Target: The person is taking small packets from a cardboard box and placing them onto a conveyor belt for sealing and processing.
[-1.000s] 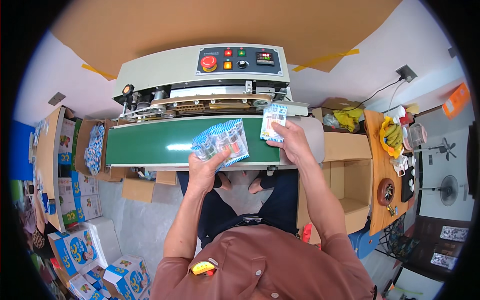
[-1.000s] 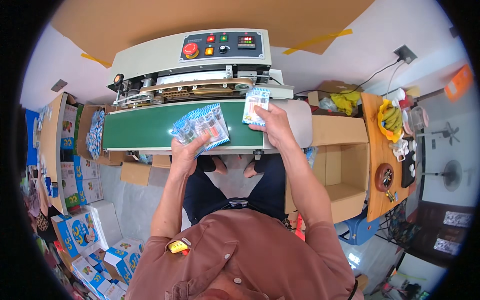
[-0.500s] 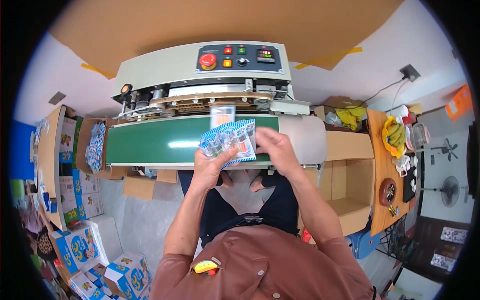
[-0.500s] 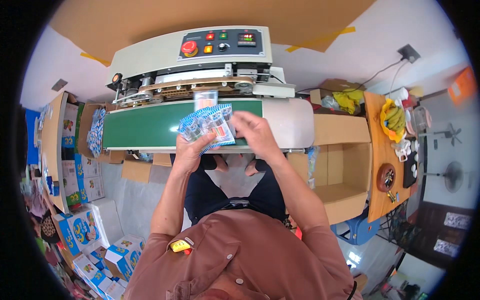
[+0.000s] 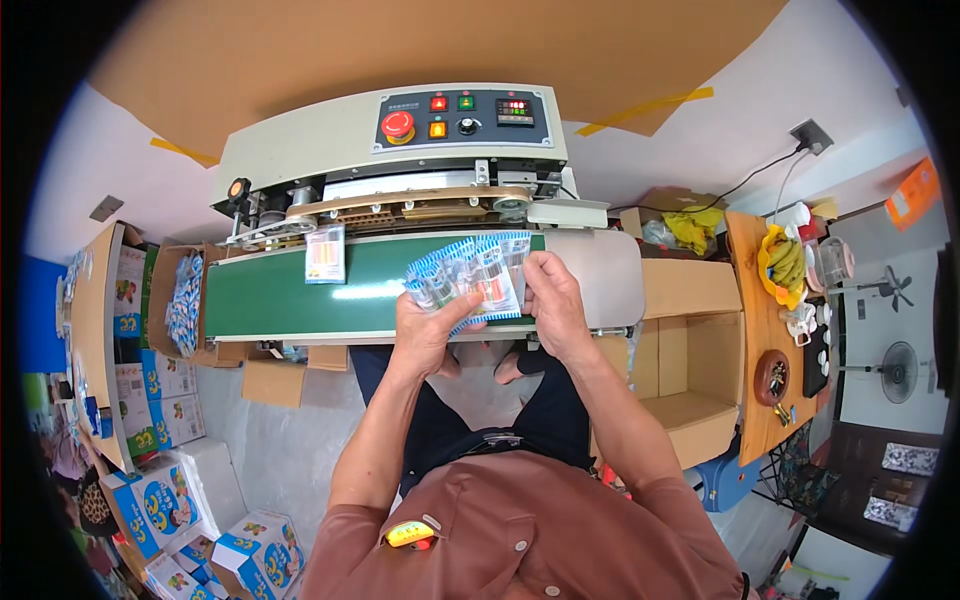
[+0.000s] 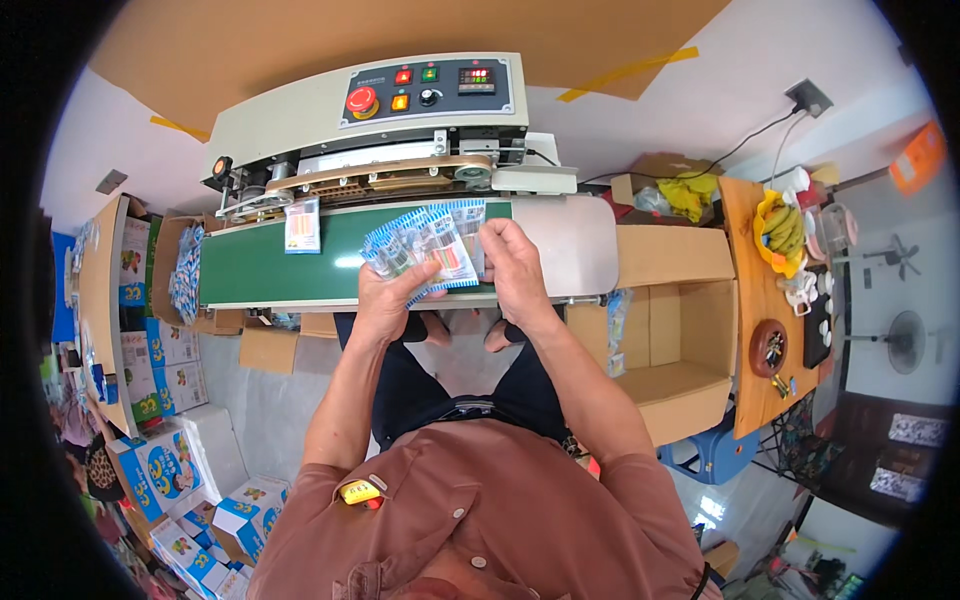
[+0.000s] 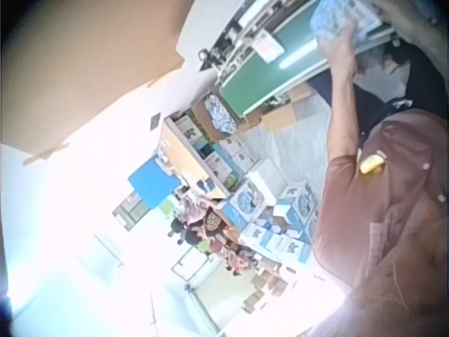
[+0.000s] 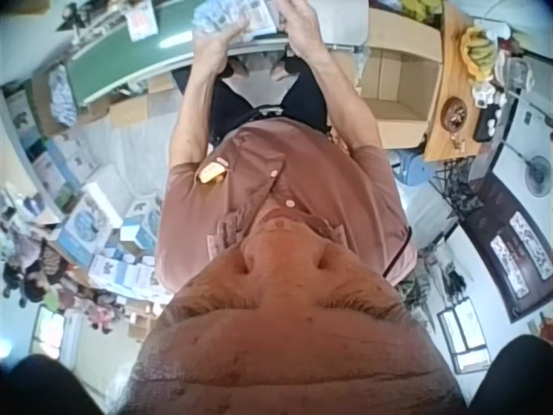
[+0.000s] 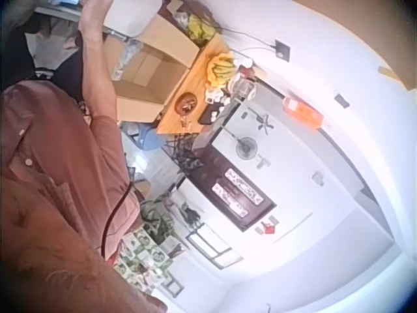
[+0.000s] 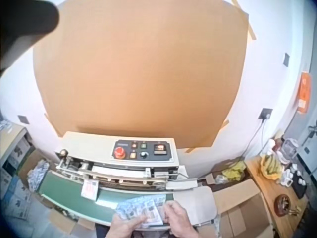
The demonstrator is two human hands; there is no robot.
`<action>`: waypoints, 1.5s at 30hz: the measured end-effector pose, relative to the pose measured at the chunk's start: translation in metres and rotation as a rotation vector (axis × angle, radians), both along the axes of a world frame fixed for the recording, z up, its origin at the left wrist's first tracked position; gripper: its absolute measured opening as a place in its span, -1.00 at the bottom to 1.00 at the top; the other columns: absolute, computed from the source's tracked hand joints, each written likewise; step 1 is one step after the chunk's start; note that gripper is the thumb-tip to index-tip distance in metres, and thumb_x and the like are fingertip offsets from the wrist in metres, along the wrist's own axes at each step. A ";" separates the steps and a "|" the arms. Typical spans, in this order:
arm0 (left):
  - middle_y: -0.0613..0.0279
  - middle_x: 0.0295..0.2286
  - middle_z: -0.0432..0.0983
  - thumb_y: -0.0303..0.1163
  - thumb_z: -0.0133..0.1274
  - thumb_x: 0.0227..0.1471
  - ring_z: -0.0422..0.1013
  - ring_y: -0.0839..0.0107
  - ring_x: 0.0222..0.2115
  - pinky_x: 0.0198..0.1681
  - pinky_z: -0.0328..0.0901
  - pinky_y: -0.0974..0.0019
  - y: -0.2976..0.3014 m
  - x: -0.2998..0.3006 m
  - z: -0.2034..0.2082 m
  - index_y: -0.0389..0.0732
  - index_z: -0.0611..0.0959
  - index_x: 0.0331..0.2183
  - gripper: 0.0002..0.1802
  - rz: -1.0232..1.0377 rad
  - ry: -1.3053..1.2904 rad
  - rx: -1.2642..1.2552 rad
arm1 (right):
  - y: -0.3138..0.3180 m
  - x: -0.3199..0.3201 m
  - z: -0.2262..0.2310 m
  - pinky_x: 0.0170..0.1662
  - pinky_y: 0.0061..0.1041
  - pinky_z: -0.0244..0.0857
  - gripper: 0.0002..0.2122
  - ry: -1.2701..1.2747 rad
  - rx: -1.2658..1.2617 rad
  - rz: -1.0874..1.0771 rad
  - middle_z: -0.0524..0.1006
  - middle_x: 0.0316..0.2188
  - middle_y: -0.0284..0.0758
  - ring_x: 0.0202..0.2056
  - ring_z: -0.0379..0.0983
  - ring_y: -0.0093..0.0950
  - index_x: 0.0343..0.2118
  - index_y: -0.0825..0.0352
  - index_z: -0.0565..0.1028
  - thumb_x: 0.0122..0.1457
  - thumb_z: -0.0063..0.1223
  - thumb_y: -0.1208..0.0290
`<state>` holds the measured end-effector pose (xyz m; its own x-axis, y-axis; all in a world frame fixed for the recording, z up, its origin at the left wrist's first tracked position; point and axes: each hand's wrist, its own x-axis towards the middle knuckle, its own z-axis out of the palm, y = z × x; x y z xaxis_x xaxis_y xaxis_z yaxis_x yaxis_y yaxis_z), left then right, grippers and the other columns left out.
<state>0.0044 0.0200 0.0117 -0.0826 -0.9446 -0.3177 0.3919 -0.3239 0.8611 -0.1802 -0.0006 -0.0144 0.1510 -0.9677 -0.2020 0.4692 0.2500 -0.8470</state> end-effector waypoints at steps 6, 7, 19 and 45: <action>0.18 -0.31 0.61 -0.49 0.23 -0.01 0.54 0.45 -0.38 -0.44 0.49 0.41 0.000 0.001 0.000 -0.28 0.64 -0.20 -0.73 0.047 0.032 -0.012 | -0.001 0.007 0.018 -0.24 -0.45 0.53 -0.76 -0.043 0.046 -0.004 0.56 -0.25 -0.31 -0.23 0.55 -0.52 -0.07 0.35 0.40 0.34 -0.08 0.29; 0.18 -0.31 0.61 -0.49 0.23 -0.01 0.54 0.46 -0.39 -0.45 0.49 0.42 0.000 0.001 -0.001 -0.28 0.64 -0.20 -0.74 0.049 0.039 -0.010 | -0.001 0.006 0.017 -0.24 -0.45 0.53 -0.76 -0.043 0.047 -0.004 0.56 -0.25 -0.31 -0.23 0.55 -0.52 -0.07 0.35 0.40 0.34 -0.08 0.29; 0.16 -0.28 0.61 -0.54 0.25 -0.05 0.57 0.40 -0.36 -0.47 0.52 0.42 -0.007 0.019 -0.011 -0.28 0.61 -0.16 -0.67 0.102 -0.055 0.021 | -0.030 -0.033 0.018 -0.38 -0.55 0.56 -0.75 0.263 0.213 -0.086 0.58 -0.22 -0.26 -0.29 0.57 -0.49 -0.07 0.40 0.49 0.25 0.08 0.39; 0.20 -0.28 0.60 -0.44 0.24 0.00 0.53 0.48 -0.38 -0.44 0.50 0.43 -0.012 0.001 0.005 -0.27 0.61 -0.13 -0.66 0.018 -0.060 0.096 | -0.010 -0.041 0.026 -0.28 -0.56 0.54 -0.73 0.246 0.156 -0.085 0.57 -0.21 -0.27 -0.23 0.55 -0.54 -0.07 0.42 0.48 0.24 0.09 0.36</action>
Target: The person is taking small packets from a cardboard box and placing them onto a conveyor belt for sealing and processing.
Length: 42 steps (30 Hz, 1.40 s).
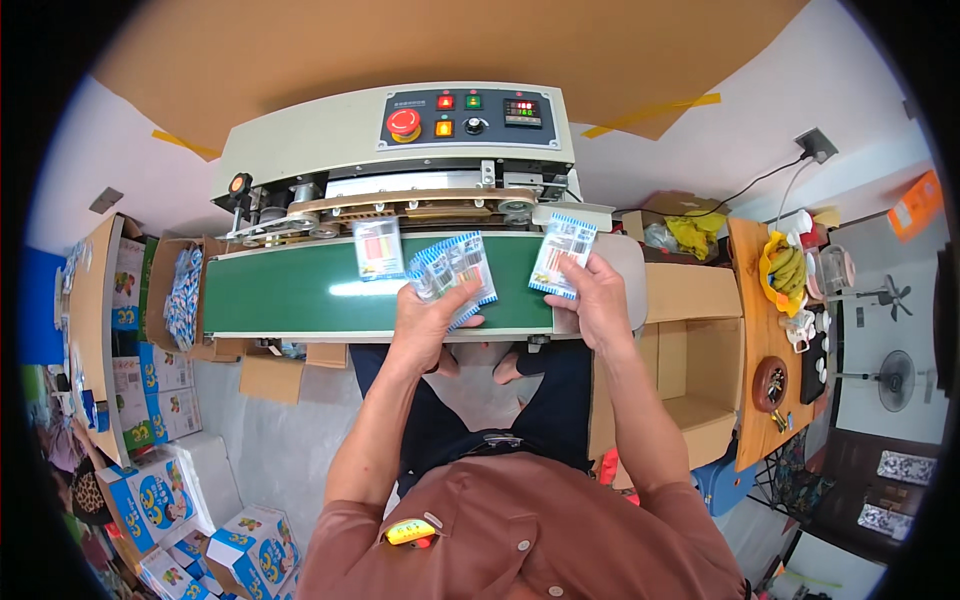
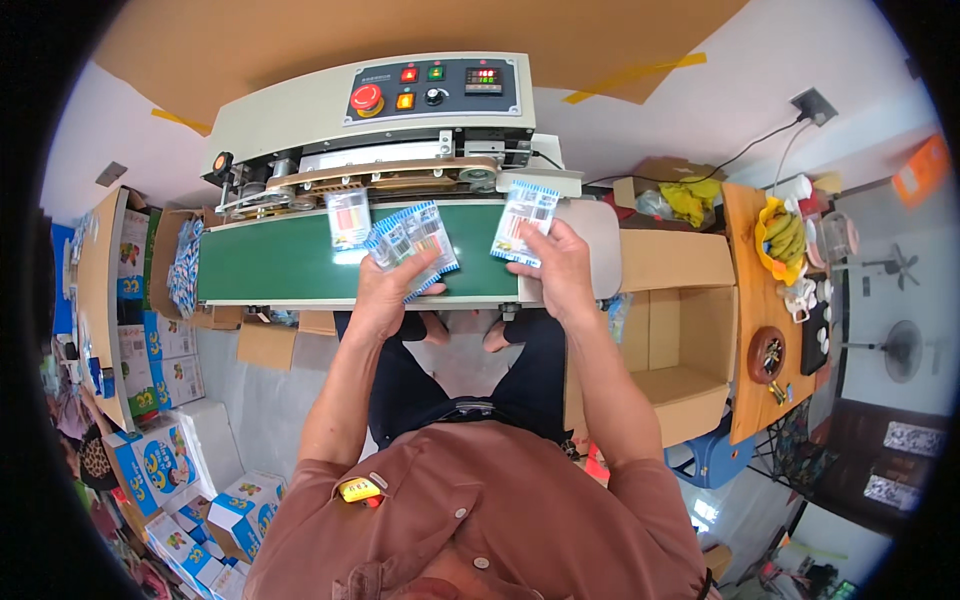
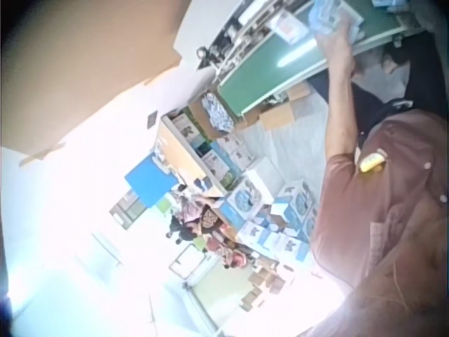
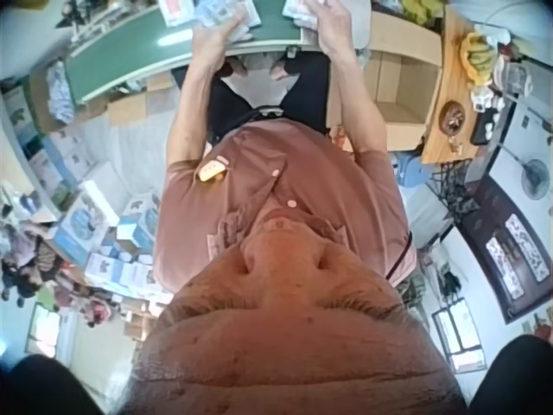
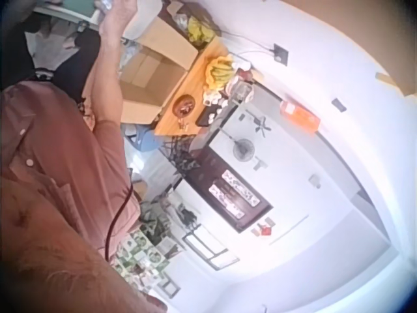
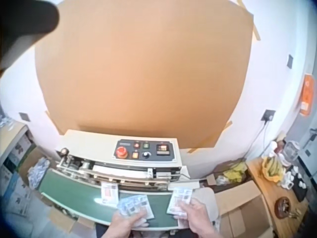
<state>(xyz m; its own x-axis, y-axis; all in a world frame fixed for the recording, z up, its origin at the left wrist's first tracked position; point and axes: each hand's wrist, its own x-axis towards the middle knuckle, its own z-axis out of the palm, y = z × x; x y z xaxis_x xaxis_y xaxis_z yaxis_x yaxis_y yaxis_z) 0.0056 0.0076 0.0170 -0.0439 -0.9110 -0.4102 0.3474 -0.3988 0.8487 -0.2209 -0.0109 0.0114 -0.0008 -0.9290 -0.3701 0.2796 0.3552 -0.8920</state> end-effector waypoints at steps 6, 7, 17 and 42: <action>0.21 -0.31 0.61 -0.40 0.23 0.01 0.51 0.51 -0.43 -0.47 0.45 0.44 0.001 0.006 0.001 -0.29 0.62 -0.16 -0.68 0.048 -0.027 -0.023 | -0.025 0.004 -0.009 -0.26 -0.54 0.54 -0.72 0.027 0.060 0.073 0.57 -0.20 -0.27 -0.22 0.56 -0.49 -0.05 0.42 0.46 0.26 0.06 0.36; 0.21 -0.31 0.61 -0.40 0.23 0.01 0.51 0.51 -0.43 -0.47 0.45 0.44 0.000 0.005 -0.001 -0.29 0.62 -0.16 -0.68 0.052 -0.029 -0.022 | -0.029 0.008 -0.010 -0.24 -0.53 0.54 -0.71 0.025 0.076 0.107 0.57 -0.19 -0.27 -0.21 0.55 -0.49 -0.05 0.42 0.46 0.26 0.06 0.35; 0.24 -0.35 0.61 -0.39 0.25 0.00 0.49 0.55 -0.43 -0.47 0.41 0.42 0.002 0.007 -0.006 -0.29 0.63 -0.19 -0.69 0.076 -0.105 -0.081 | -0.031 0.048 -0.005 -0.19 -0.53 0.47 -0.73 0.097 0.024 0.180 0.56 -0.19 -0.27 -0.15 0.52 -0.48 -0.09 0.43 0.49 0.30 0.00 0.32; 0.24 -0.33 0.61 -0.44 0.21 0.03 0.50 0.53 -0.43 -0.40 0.44 0.42 0.001 -0.001 -0.003 -0.28 0.64 -0.19 -0.74 0.112 -0.018 -0.059 | -0.007 0.009 -0.010 -0.40 -0.58 0.56 -0.77 -0.014 -0.013 -0.003 0.59 -0.23 -0.26 -0.32 0.58 -0.50 -0.09 0.40 0.48 0.26 0.04 0.40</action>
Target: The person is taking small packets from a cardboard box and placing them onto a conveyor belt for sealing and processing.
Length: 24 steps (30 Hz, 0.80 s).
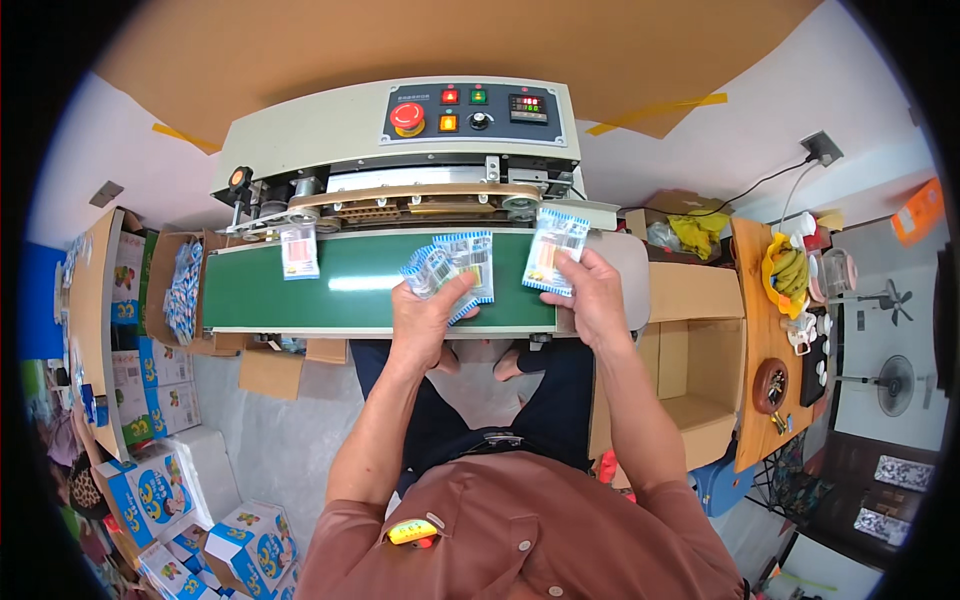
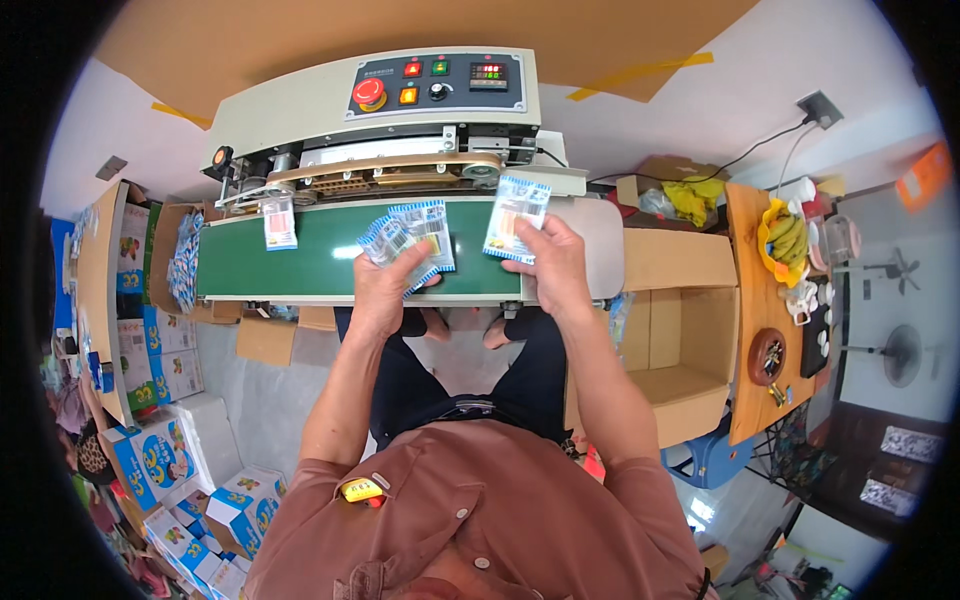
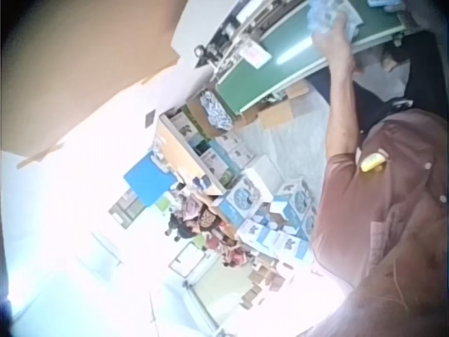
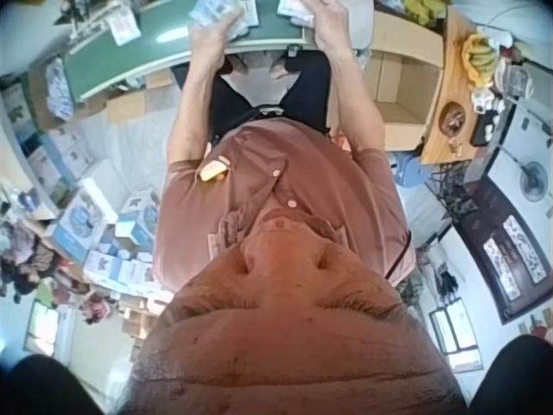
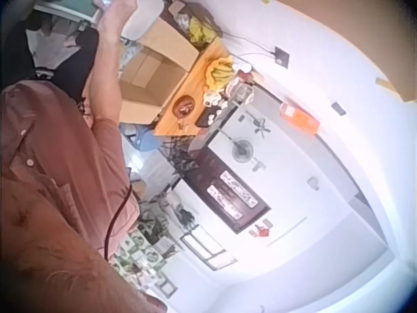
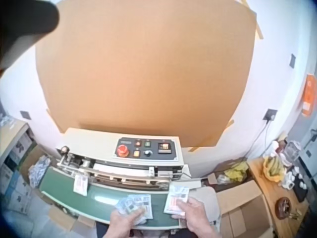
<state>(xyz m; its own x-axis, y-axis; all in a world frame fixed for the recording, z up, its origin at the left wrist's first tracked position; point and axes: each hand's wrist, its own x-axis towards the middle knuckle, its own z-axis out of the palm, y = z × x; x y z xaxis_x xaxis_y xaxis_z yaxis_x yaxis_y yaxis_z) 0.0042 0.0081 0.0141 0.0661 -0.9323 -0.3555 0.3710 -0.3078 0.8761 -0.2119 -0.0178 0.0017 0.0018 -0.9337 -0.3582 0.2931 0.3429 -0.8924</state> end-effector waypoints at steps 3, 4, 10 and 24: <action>0.24 -0.33 0.62 -0.44 0.22 0.03 0.50 0.54 -0.43 -0.38 0.43 0.43 -0.001 0.005 -0.001 -0.28 0.65 -0.20 -0.74 0.011 -0.021 0.002 | -0.011 -0.005 0.002 -0.36 -0.55 0.56 -0.75 0.049 0.070 0.034 0.59 -0.23 -0.26 -0.29 0.58 -0.49 -0.08 0.42 0.48 0.27 0.03 0.38; 0.24 -0.33 0.62 -0.43 0.22 0.03 0.50 0.55 -0.42 -0.38 0.43 0.43 -0.002 0.006 -0.001 -0.29 0.65 -0.20 -0.74 0.016 -0.033 0.002 | -0.014 -0.003 0.002 -0.36 -0.55 0.56 -0.75 0.049 0.071 0.036 0.59 -0.23 -0.26 -0.29 0.58 -0.49 -0.08 0.42 0.48 0.27 0.03 0.38; 0.25 -0.33 0.62 -0.42 0.20 0.04 0.49 0.55 -0.42 -0.36 0.41 0.43 -0.003 -0.001 -0.001 -0.29 0.65 -0.20 -0.75 0.036 -0.017 -0.020 | -0.037 0.017 -0.001 -0.20 -0.45 0.52 -0.72 0.046 0.138 0.160 0.57 -0.19 -0.25 -0.17 0.54 -0.47 -0.06 0.43 0.47 0.29 0.01 0.34; 0.14 -0.27 0.58 -0.45 0.19 0.04 0.55 0.35 -0.30 -0.33 0.52 0.35 -0.008 -0.022 0.004 -0.36 0.54 -0.09 -0.62 -0.147 0.055 0.064 | 0.003 0.012 -0.001 -0.21 -0.37 0.53 -0.70 -0.141 0.009 0.091 0.57 -0.18 -0.24 -0.21 0.57 -0.43 -0.03 0.42 0.44 0.30 -0.02 0.32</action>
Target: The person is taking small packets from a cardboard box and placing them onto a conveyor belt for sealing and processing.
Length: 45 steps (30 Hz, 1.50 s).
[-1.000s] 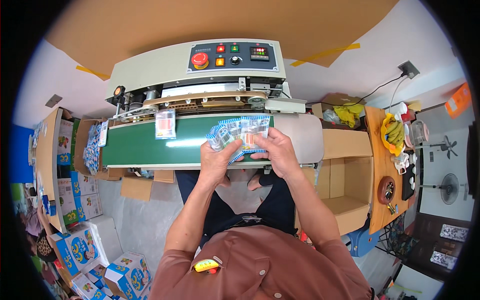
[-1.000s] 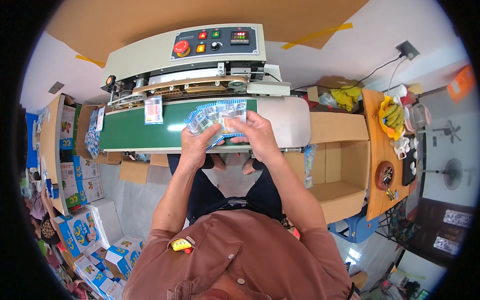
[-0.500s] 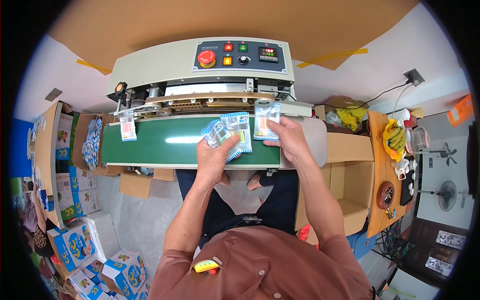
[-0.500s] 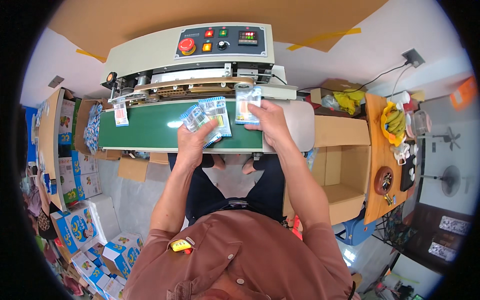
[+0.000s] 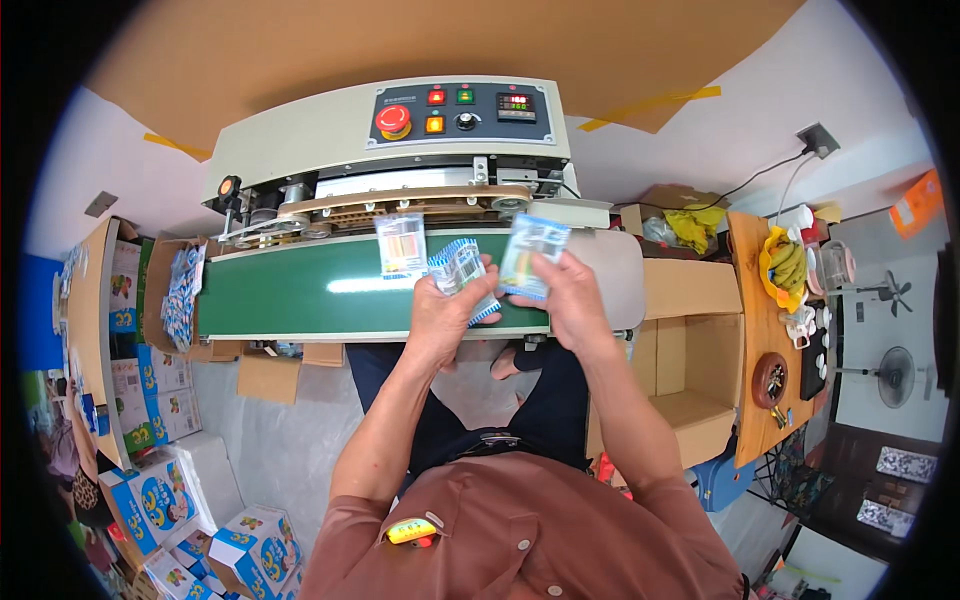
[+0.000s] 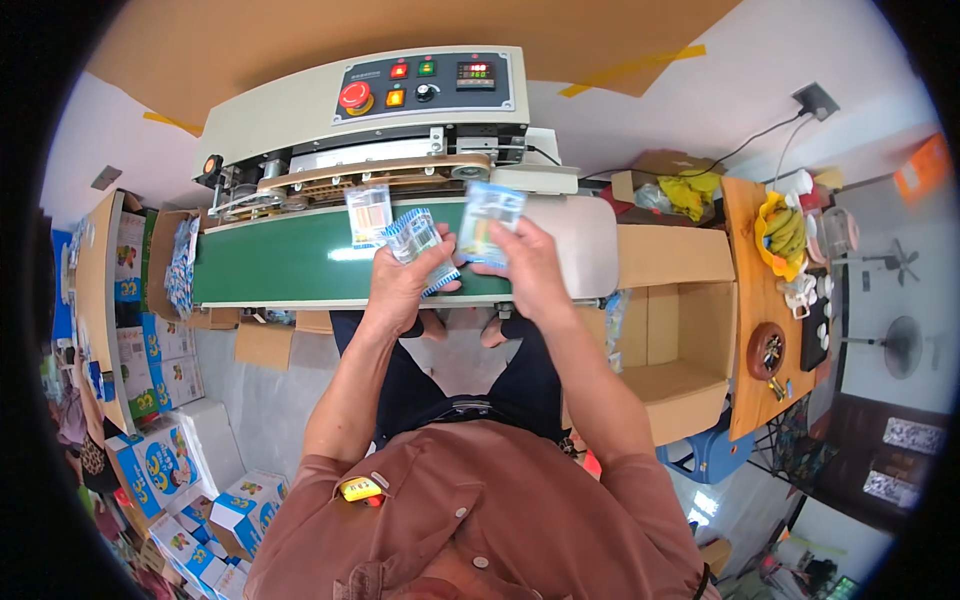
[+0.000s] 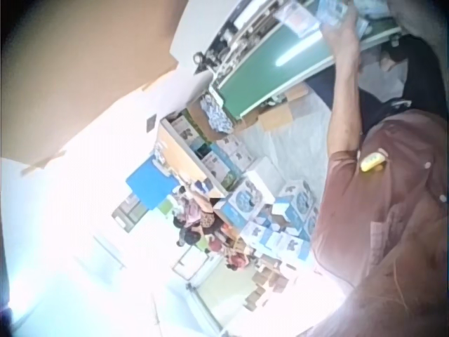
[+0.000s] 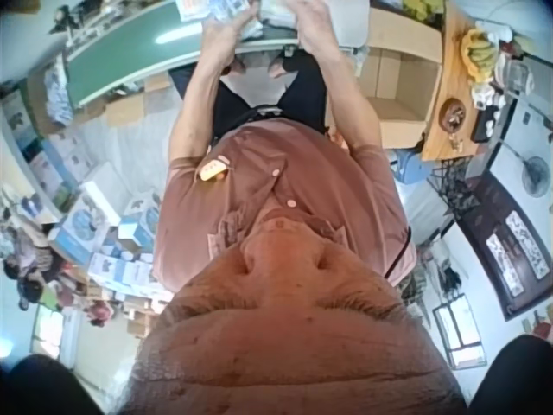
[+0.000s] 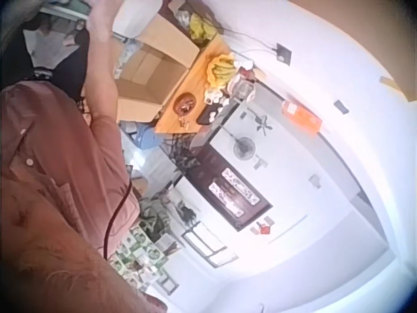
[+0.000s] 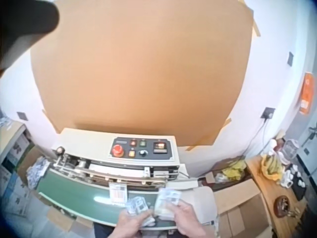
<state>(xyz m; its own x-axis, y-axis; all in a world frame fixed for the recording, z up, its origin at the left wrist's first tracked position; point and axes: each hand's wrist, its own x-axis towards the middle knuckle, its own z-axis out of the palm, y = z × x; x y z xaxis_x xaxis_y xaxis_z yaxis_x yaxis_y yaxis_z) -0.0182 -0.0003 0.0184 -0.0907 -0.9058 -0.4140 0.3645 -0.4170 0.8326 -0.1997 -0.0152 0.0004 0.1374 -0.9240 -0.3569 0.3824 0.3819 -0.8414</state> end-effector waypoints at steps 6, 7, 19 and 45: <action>0.10 -0.25 0.58 -0.43 0.18 0.06 0.56 0.30 -0.26 -0.32 0.54 0.31 0.000 0.021 -0.003 -0.36 0.49 -0.02 -0.55 0.011 0.010 0.051 | -0.018 -0.025 0.006 -0.33 -0.49 0.57 -0.71 0.143 0.084 -0.037 0.57 -0.17 -0.24 -0.23 0.57 -0.45 -0.02 0.41 0.44 0.29 -0.01 0.34; 0.10 -0.25 0.58 -0.42 0.18 0.06 0.56 0.29 -0.25 -0.33 0.54 0.31 0.001 0.024 -0.006 -0.36 0.48 0.00 -0.53 0.004 0.066 0.035 | -0.024 -0.025 0.004 -0.31 -0.47 0.56 -0.71 0.150 0.105 0.008 0.56 -0.17 -0.24 -0.21 0.57 -0.45 -0.02 0.42 0.44 0.29 -0.01 0.33; 0.18 -0.29 0.61 -0.40 0.22 0.04 0.54 0.46 -0.39 -0.42 0.52 0.40 0.002 0.031 -0.004 -0.28 0.63 -0.16 -0.70 -0.030 -0.091 0.019 | -0.031 0.020 0.026 -0.14 -0.41 0.48 -0.71 0.158 0.134 0.081 0.54 -0.15 -0.25 -0.15 0.53 -0.45 -0.05 0.42 0.46 0.30 0.00 0.31; 0.00 -0.19 0.58 -0.46 0.12 0.11 0.57 0.22 -0.20 -0.20 0.52 0.32 0.004 0.035 -0.005 -0.37 0.54 -0.06 -0.65 -0.153 0.074 0.093 | -0.052 0.013 0.003 -0.17 -0.46 0.51 -0.71 0.070 0.139 0.250 0.55 -0.17 -0.28 -0.15 0.53 -0.49 -0.04 0.43 0.46 0.29 0.01 0.33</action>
<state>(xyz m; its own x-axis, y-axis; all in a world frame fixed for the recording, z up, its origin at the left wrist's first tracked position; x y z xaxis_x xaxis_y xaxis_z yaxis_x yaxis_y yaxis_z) 0.0166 0.0033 0.0135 -0.2580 -0.8372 -0.4822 0.3499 -0.5462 0.7611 -0.1866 -0.0673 0.0037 0.3249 -0.8063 -0.4942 0.2047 0.5701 -0.7956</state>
